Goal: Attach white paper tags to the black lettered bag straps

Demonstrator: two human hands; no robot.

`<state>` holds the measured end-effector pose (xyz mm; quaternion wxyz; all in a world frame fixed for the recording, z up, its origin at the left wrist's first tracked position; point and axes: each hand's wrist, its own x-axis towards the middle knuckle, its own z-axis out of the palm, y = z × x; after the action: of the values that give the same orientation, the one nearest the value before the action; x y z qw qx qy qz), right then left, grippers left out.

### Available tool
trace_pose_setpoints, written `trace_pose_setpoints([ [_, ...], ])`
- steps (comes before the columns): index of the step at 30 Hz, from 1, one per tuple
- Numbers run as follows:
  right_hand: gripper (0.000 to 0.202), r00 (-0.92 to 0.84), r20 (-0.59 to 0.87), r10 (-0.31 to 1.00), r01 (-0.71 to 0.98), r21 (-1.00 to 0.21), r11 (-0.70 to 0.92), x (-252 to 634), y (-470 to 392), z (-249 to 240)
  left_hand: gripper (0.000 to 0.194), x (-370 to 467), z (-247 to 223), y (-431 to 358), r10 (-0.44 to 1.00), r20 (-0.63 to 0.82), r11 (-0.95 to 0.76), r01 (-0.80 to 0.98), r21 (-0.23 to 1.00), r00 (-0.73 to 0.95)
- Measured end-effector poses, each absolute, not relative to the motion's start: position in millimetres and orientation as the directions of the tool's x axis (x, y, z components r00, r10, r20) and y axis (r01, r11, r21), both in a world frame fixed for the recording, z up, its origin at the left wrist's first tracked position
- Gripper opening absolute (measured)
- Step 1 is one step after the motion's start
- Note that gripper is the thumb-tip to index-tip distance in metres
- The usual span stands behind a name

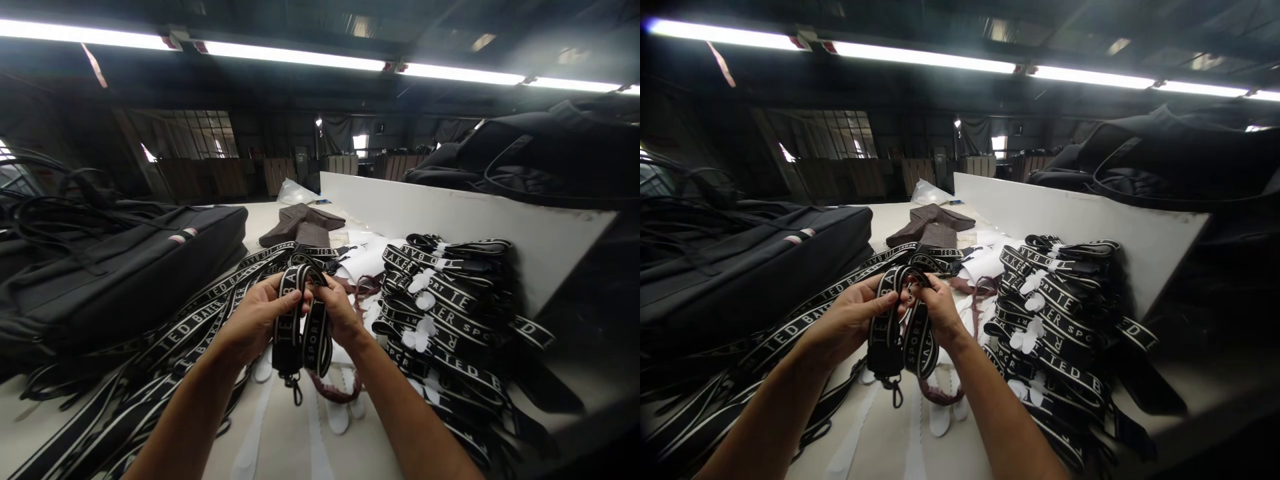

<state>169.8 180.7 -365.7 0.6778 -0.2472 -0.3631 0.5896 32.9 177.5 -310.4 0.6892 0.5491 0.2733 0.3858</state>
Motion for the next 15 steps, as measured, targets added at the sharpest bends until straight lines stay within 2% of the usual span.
trace_pose_setpoints([
  [4,0.026,0.007,0.193,0.981,-0.704,-0.696,0.142,161.6,177.4,-363.8,0.055,36.3,-311.6,180.5,0.861,0.046,0.097,-0.251,0.963,0.507],
  [10,0.016,0.161,0.108,0.981,-0.796,-0.573,0.193,164.4,180.4,-361.1,0.052,53.7,-330.3,177.4,0.859,-0.028,0.142,-0.186,0.972,0.512],
  [12,0.01,0.225,0.098,0.969,-0.807,-0.539,0.242,170.5,181.2,-357.3,0.043,62.8,-341.4,175.2,0.89,0.044,0.023,-0.142,0.99,0.455],
  [14,0.01,0.268,0.052,0.962,-0.839,-0.477,0.26,176.2,180.8,-352.8,0.034,70.8,-351.5,174.3,0.907,0.235,-0.245,-0.017,0.969,0.349],
  [15,0.012,0.262,0.023,0.965,-0.864,-0.44,0.245,178.9,180.6,-350.9,0.032,73.8,-355.5,174.7,0.886,0.361,-0.396,0.069,0.916,0.291],
])
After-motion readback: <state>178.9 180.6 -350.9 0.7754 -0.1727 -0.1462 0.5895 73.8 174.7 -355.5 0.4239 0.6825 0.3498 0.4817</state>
